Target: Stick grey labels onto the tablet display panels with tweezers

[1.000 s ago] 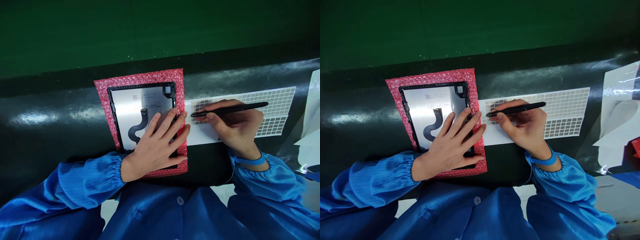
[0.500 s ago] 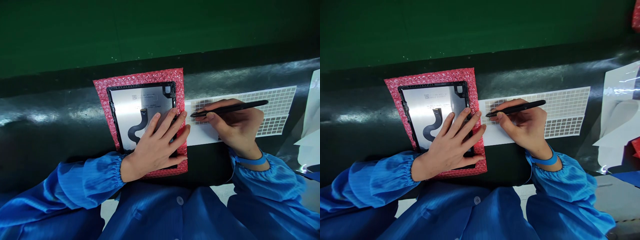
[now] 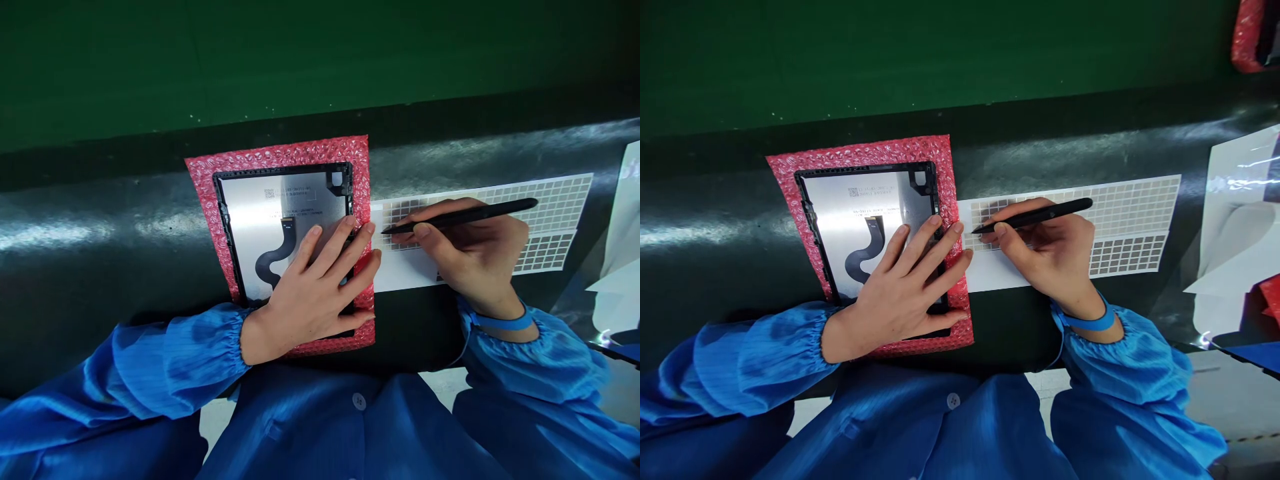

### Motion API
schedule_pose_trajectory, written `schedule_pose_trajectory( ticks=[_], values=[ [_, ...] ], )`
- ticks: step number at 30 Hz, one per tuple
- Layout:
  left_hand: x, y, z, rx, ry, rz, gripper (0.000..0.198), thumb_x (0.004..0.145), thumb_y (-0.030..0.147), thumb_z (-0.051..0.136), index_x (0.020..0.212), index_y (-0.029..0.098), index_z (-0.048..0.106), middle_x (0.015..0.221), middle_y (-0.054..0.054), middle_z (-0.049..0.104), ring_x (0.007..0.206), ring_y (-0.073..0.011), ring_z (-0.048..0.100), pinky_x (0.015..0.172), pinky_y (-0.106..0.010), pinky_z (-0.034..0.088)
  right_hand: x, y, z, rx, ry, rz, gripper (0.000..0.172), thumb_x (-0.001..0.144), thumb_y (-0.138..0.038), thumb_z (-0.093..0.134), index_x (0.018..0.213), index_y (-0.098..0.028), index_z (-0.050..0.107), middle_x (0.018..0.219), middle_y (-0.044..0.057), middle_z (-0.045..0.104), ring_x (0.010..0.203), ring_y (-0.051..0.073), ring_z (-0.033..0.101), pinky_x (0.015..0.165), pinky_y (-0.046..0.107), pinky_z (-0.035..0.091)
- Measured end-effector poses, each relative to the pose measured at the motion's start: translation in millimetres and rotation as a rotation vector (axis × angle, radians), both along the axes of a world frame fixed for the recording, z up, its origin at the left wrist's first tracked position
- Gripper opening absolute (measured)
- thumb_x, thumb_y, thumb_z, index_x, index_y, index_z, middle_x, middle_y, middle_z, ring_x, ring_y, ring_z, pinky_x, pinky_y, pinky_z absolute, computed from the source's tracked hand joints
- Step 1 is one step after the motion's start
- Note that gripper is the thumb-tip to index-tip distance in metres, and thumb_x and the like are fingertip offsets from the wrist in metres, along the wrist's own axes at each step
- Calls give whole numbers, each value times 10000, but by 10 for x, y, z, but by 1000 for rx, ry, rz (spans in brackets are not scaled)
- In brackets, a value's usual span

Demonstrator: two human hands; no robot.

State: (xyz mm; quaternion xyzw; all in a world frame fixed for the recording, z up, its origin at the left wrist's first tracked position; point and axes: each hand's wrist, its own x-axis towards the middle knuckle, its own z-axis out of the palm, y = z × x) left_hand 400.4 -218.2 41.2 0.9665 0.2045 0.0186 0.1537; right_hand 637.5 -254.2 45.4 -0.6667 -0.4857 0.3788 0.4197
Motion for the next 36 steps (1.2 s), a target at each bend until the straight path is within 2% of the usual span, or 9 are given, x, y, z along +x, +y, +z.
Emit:
schedule_pose_trajectory(
  ticks=[8,14,16,18,20,23,27,30,36],
  values=[
    [16,34,34,-48,18,-12,747,1037,647,461,1567,121,448,1716,-215,261,1596,-434,215,1252,-636,244,0,41,-4,29,142,-87,24,902,-186,809,926,-183,807,829,51,815,681,192,796,668,288,680],
    [-79,23,142,1,-89,5,794,1024,672,465,1572,97,452,1686,-228,326,1572,-443,275,1248,-595,265,-227,112,169,126,177,-215,77,878,-170,811,910,-239,820,775,17,787,622,200,771,602,311,672],
    [-194,-7,253,54,-139,-18,761,1046,651,414,1522,65,507,1546,-254,511,1441,-437,480,1167,-562,382,-407,166,241,169,187,-228,94,870,-168,814,918,-249,816,753,10,772,625,215,771,592,338,678],
    [-328,-37,368,69,-114,-20,676,1066,587,403,1411,39,597,1227,-225,694,1128,-362,682,979,-475,513,-622,237,287,175,191,-198,103,874,-182,818,937,-262,800,752,2,768,637,228,779,592,355,685],
    [-453,-46,437,59,-30,17,617,1051,547,470,1345,31,637,940,-152,716,837,-287,703,842,-420,542,-846,322,291,157,201,-131,104,887,-202,814,960,-265,775,783,-4,781,660,222,792,604,340,688],
    [-584,-4,400,86,106,73,648,1008,494,579,1423,-4,586,825,-125,720,723,-262,693,946,-462,538,-1144,454,217,129,205,-33,75,913,-235,796,962,-245,740,822,-3,795,693,191,804,629,285,687],
    [-654,68,219,187,162,101,603,989,311,580,1492,-17,523,751,-86,730,652,-237,694,1118,-519,450,-1398,562,74,48,191,4,91,935,-289,782,989,-243,724,857,5,805,732,196,813,630,285,698],
    [-662,77,156,212,146,110,542,980,236,555,1472,8,543,733,-62,731,625,-223,689,1159,-530,420,-1476,578,13,-3,189,-16,90,936,-288,781,995,-241,733,852,10,811,749,212,819,565,272,694],
    [-640,90,201,170,128,115,497,974,198,544,1437,19,573,697,-35,713,587,-217,673,1157,-543,435,-1468,585,7,-37,160,9,42,946,-229,761,982,-219,741,937,28,821,772,204,824,547,234,695]
  ],
)
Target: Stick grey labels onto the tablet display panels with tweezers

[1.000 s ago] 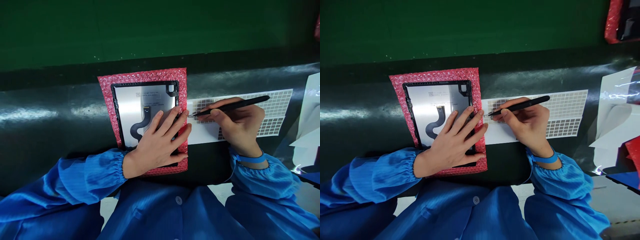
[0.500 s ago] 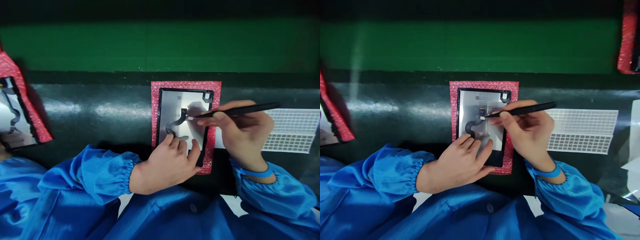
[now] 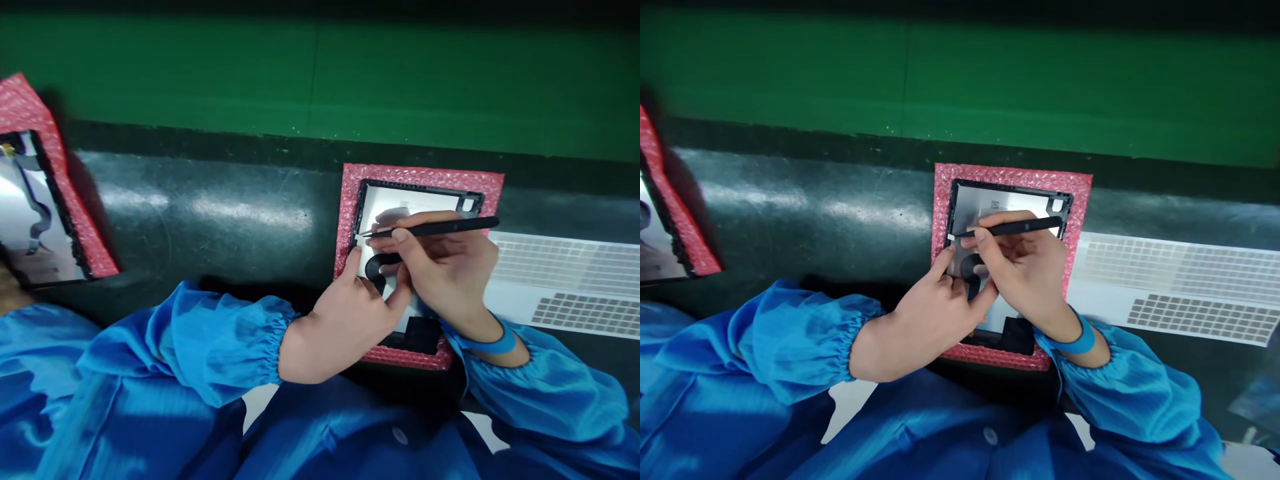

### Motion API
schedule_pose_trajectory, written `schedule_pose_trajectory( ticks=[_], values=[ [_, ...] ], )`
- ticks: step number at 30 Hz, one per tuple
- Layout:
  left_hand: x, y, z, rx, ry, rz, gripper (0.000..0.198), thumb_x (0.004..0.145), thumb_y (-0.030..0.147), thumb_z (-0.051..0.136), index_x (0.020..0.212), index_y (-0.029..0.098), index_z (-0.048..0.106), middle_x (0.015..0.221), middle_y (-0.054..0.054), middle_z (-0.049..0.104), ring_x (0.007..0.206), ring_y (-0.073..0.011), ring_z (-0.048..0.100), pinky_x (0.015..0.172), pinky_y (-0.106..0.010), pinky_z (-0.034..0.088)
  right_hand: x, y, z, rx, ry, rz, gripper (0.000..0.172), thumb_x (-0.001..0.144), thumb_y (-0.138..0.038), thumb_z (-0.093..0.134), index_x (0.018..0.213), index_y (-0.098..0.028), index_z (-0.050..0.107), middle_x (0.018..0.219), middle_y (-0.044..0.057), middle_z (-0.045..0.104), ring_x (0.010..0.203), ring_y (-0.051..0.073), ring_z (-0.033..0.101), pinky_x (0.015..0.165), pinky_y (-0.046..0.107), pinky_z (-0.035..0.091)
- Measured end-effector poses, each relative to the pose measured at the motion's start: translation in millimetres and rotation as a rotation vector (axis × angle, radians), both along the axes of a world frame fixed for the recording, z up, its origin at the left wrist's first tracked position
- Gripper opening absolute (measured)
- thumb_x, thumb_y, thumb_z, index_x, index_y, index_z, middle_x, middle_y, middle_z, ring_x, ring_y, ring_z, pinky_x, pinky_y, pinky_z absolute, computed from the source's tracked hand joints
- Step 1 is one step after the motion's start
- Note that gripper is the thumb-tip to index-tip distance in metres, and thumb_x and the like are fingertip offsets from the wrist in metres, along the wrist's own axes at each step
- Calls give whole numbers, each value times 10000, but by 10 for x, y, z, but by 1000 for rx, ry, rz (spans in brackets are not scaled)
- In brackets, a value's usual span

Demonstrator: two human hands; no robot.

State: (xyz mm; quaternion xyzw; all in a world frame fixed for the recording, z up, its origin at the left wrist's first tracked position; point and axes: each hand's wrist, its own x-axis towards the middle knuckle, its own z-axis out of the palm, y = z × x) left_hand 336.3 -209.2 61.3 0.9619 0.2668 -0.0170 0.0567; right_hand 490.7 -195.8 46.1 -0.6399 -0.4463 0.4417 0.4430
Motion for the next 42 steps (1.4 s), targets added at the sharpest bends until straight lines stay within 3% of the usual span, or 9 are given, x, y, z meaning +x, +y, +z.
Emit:
schedule_pose_trajectory(
  ticks=[15,25,29,36,42],
  values=[
    [13,21,-5,-1,-16,39,440,1002,147,452,1409,77,606,684,-35,704,600,-208,673,1132,-504,458,15,8,8,-11,-38,7,47,947,-256,772,989,-270,758,993,17,811,801,182,819,565,238,692],
    [-15,71,-1,26,-55,50,445,954,172,537,1386,122,633,663,-10,691,615,-212,669,1170,-515,418,8,20,8,-10,-53,3,46,943,-233,768,973,-268,765,990,19,808,786,186,815,609,263,702],
    [-31,132,17,-12,-40,-8,486,949,147,542,1430,102,596,674,-13,697,622,-225,675,1158,-532,405,2,25,11,-5,-39,-4,75,935,-221,774,976,-283,769,995,9,810,790,181,812,668,287,720],
    [-35,265,87,-193,23,-88,529,958,319,675,1434,112,575,733,-39,736,747,-281,721,1091,-545,424,7,63,7,-40,-26,10,52,932,-230,776,964,-271,776,883,1,806,772,186,812,670,287,719],
    [-7,335,99,-281,85,-120,789,866,551,795,1451,90,536,881,-113,780,945,-349,746,1133,-575,388,9,83,-10,-32,24,-8,46,923,-242,776,964,-260,767,801,0,791,709,190,800,641,295,706]
  ],
)
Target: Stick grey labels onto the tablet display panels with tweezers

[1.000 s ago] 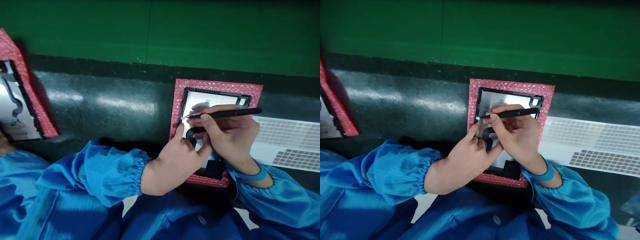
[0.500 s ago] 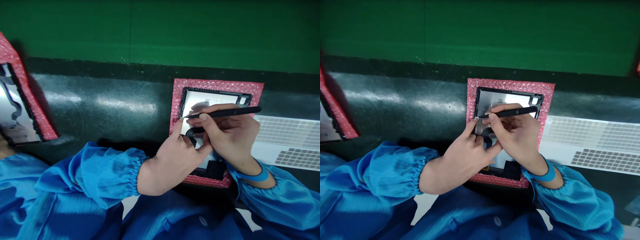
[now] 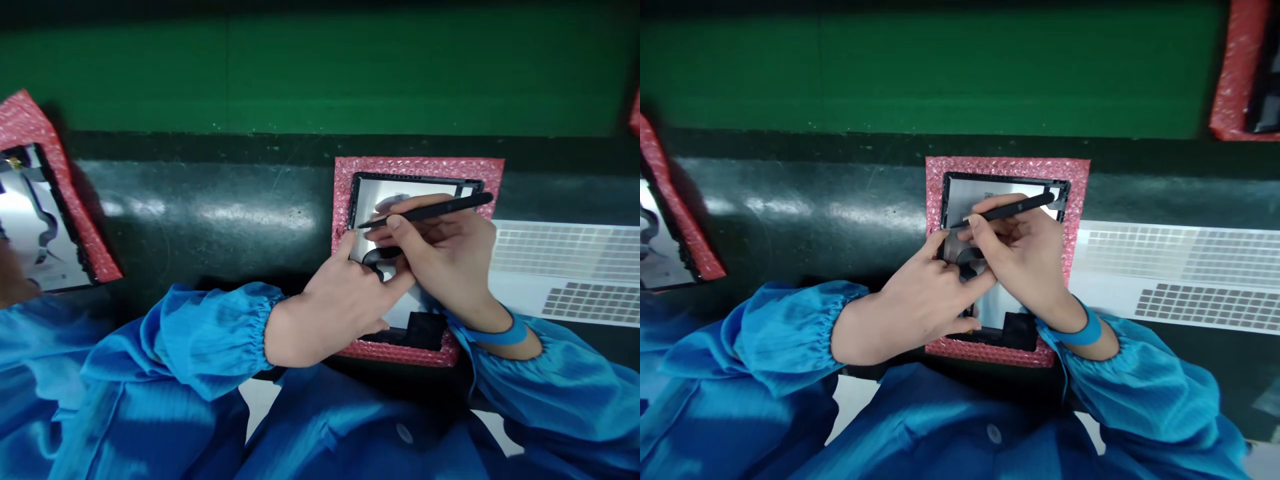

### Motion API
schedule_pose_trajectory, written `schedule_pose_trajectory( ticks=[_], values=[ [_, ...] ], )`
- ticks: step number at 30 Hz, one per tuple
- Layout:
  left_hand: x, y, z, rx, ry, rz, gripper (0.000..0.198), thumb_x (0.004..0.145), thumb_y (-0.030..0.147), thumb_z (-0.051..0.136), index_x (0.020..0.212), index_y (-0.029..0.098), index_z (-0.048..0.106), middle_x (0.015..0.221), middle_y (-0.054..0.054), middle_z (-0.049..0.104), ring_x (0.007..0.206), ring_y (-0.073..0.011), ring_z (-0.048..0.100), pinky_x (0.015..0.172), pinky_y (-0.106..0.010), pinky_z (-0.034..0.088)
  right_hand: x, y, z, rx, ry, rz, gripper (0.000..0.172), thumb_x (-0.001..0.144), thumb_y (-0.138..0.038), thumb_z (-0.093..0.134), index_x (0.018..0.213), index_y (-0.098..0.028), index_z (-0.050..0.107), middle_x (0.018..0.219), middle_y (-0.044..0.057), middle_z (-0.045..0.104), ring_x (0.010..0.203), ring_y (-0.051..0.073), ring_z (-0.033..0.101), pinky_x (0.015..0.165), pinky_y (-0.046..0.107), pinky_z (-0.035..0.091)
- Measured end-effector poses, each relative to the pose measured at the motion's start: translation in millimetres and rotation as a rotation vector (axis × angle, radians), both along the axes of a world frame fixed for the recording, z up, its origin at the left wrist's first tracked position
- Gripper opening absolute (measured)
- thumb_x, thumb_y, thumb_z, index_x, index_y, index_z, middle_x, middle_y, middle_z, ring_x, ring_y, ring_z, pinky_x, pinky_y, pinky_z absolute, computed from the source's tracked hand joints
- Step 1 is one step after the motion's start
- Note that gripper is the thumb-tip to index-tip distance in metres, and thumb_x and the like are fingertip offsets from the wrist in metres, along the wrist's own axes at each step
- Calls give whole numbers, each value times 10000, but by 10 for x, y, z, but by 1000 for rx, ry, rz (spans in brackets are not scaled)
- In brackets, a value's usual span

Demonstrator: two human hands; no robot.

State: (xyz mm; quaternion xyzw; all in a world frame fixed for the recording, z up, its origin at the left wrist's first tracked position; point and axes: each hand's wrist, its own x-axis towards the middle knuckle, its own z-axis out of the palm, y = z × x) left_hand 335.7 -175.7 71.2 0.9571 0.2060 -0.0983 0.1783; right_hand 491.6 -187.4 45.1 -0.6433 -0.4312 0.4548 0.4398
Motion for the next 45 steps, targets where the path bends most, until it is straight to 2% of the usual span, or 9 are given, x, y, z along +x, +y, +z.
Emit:
schedule_pose_trajectory(
  ticks=[5,8,13,17,23,31,38,42,45],
  values=[
    [16,58,38,-8,-12,-12,747,888,596,758,1396,85,559,1002,-149,781,1073,-382,725,1126,-589,400,21,32,-68,64,96,-48,93,908,-321,796,917,-245,743,775,-2,787,709,202,802,641,310,705],
    [-69,31,85,10,-50,59,449,1013,532,606,1196,125,645,901,-99,764,877,-300,753,1017,-494,498,116,3,-10,139,188,-96,101,903,-330,802,930,-261,735,777,-4,789,692,209,798,600,317,694],
    [-369,-75,47,62,135,660,373,1079,455,430,1014,151,636,683,-71,672,565,-244,652,541,-313,398,524,-233,213,280,150,-219,73,886,-214,796,930,-270,778,737,-1,754,625,229,770,557,363,678],
    [-466,-109,-103,-73,89,760,203,1059,298,450,986,180,598,720,-32,670,626,-203,645,571,-299,363,931,-478,220,273,34,-320,74,883,-223,795,913,-290,786,709,5,737,610,235,756,570,374,662],
    [-354,-134,-163,-112,-24,878,135,1017,295,483,985,197,570,765,-28,649,658,-204,603,603,-313,331,1358,-686,-77,196,-73,-298,99,845,-296,847,894,-256,771,699,22,775,623,241,778,622,351,668],
    [-373,-121,-152,-280,-250,963,109,949,246,552,852,221,509,699,4,548,625,-178,482,623,-314,295,1457,-720,-288,221,-10,-232,183,872,-330,837,947,-195,739,734,5,777,663,187,791,687,301,685],
    [-288,-263,-411,-558,-782,1115,245,1009,458,555,1040,274,396,765,36,576,575,-139,546,549,-263,470,1469,-733,-277,191,25,-211,260,859,-460,847,943,-243,733,737,14,757,650,216,778,706,358,695],
    [-308,8,-521,-629,-983,1169,534,851,438,772,1180,300,375,858,15,679,594,-144,633,547,-261,531,1479,-738,-310,202,49,-206,298,840,-481,859,942,-232,730,740,32,751,667,234,777,721,384,690],
    [-364,589,-569,-559,-1086,1235,594,780,385,817,1205,276,416,870,-1,692,650,-150,665,598,-264,558,1487,-743,-342,187,91,-201,322,843,-480,854,957,-211,719,762,42,757,708,237,786,760,394,687]
  ],
)
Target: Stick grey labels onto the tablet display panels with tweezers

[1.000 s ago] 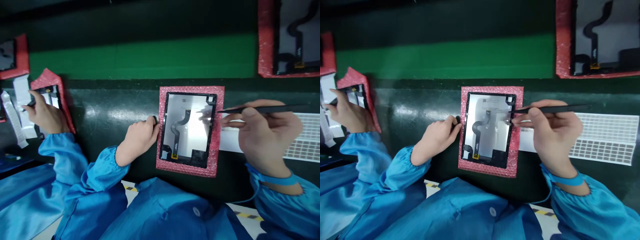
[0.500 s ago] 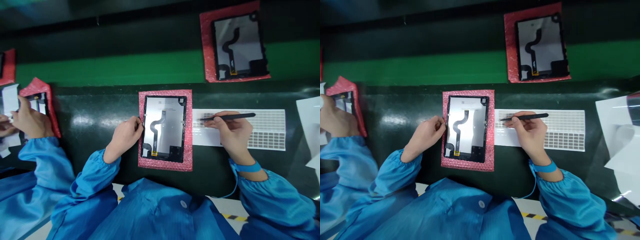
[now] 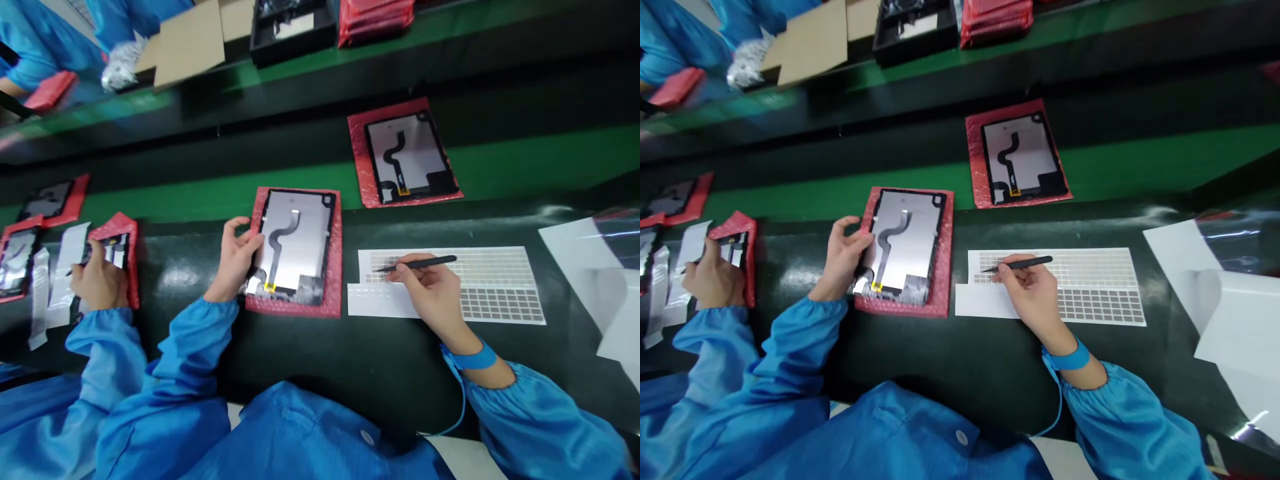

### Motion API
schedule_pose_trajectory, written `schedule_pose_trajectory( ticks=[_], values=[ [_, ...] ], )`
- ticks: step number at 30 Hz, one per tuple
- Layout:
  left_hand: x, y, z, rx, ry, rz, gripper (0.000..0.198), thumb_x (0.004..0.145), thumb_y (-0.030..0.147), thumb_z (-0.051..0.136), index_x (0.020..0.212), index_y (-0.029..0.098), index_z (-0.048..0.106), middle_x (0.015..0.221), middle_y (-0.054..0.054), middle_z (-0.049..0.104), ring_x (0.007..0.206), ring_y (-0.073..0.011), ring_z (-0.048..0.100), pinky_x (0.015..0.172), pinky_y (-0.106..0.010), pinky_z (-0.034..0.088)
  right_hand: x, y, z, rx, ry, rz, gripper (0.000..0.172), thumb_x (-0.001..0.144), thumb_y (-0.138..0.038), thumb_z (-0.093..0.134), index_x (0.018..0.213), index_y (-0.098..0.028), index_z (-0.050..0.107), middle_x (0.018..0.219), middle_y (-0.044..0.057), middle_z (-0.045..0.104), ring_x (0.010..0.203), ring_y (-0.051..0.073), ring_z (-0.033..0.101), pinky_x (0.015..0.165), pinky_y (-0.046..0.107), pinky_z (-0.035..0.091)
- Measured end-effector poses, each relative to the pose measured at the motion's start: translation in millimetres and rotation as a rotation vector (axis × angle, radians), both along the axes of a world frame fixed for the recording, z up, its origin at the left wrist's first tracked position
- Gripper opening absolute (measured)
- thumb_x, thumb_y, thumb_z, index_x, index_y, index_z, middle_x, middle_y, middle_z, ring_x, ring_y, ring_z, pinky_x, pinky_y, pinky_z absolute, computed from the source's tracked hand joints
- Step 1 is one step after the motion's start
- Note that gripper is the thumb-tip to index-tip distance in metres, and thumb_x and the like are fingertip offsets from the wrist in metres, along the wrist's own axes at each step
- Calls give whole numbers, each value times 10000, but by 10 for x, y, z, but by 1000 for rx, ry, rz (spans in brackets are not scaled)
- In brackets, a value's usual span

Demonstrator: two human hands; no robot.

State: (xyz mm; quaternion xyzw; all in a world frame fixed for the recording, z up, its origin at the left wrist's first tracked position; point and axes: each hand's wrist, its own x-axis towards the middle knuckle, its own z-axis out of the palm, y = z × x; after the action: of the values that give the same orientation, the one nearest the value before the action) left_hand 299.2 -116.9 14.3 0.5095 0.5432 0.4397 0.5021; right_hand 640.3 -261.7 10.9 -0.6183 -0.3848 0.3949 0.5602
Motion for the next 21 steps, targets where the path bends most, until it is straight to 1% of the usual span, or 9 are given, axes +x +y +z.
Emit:
schedule_pose_trajectory(
  ticks=[2,5,7,9,12,14,16,19,21],
  values=[
    [0,511,-18,35,16,77,598,771,338,820,1219,265,430,911,-12,701,723,-162,690,674,-281,585,4,-1,-23,8,12,6,347,844,-495,847,961,-200,708,768,45,760,714,234,788,755,392,686],
    [73,1248,13,50,107,162,511,838,280,784,1244,231,478,955,-28,689,781,-170,690,736,-313,596,9,4,-61,33,15,9,395,836,-540,838,957,-191,697,757,48,759,702,232,788,715,375,681],
    [134,1604,87,50,204,191,396,932,323,729,1254,182,545,1019,-52,677,837,-177,680,769,-343,598,12,10,-88,41,20,15,421,830,-565,832,955,-189,691,741,51,759,692,235,788,692,369,677],
    [188,1816,185,68,319,218,357,995,381,676,1258,154,596,1113,-76,663,923,-191,669,822,-376,594,13,16,-114,48,25,19,433,833,-578,824,958,-188,684,725,52,758,685,237,789,680,367,674],
    [330,1917,296,124,491,230,392,1005,410,670,1300,159,608,1280,-105,629,1095,-236,643,942,-441,568,9,19,-141,58,40,21,439,838,-584,815,971,-190,676,725,50,759,685,235,790,681,366,670],
    [548,1897,292,141,580,173,395,1001,397,678,1312,162,614,1343,-115,611,1177,-259,624,1003,-479,548,1,18,-143,62,52,23,442,833,-582,820,973,-189,676,729,51,760,683,235,791,677,366,668],
    [883,1838,214,118,637,52,362,997,391,689,1267,154,647,1310,-109,638,1174,-259,638,1010,-483,553,-8,13,-129,67,65,24,437,829,-575,825,967,-188,676,730,53,761,678,235,789,670,366,665],
    [1482,1715,31,48,658,-148,331,990,405,706,1184,139,681,1192,-89,687,1071,-234,682,949,-441,588,-17,5,-90,79,84,21,417,835,-555,825,969,-191,671,720,48,759,678,231,786,695,376,667],
    [1820,1638,-66,26,637,-221,319,988,396,711,1180,143,681,1174,-86,691,1054,-225,689,934,-426,592,-19,5,-66,89,94,13,410,836,-546,826,976,-197,664,699,38,752,676,228,783,721,387,669]
  ],
)
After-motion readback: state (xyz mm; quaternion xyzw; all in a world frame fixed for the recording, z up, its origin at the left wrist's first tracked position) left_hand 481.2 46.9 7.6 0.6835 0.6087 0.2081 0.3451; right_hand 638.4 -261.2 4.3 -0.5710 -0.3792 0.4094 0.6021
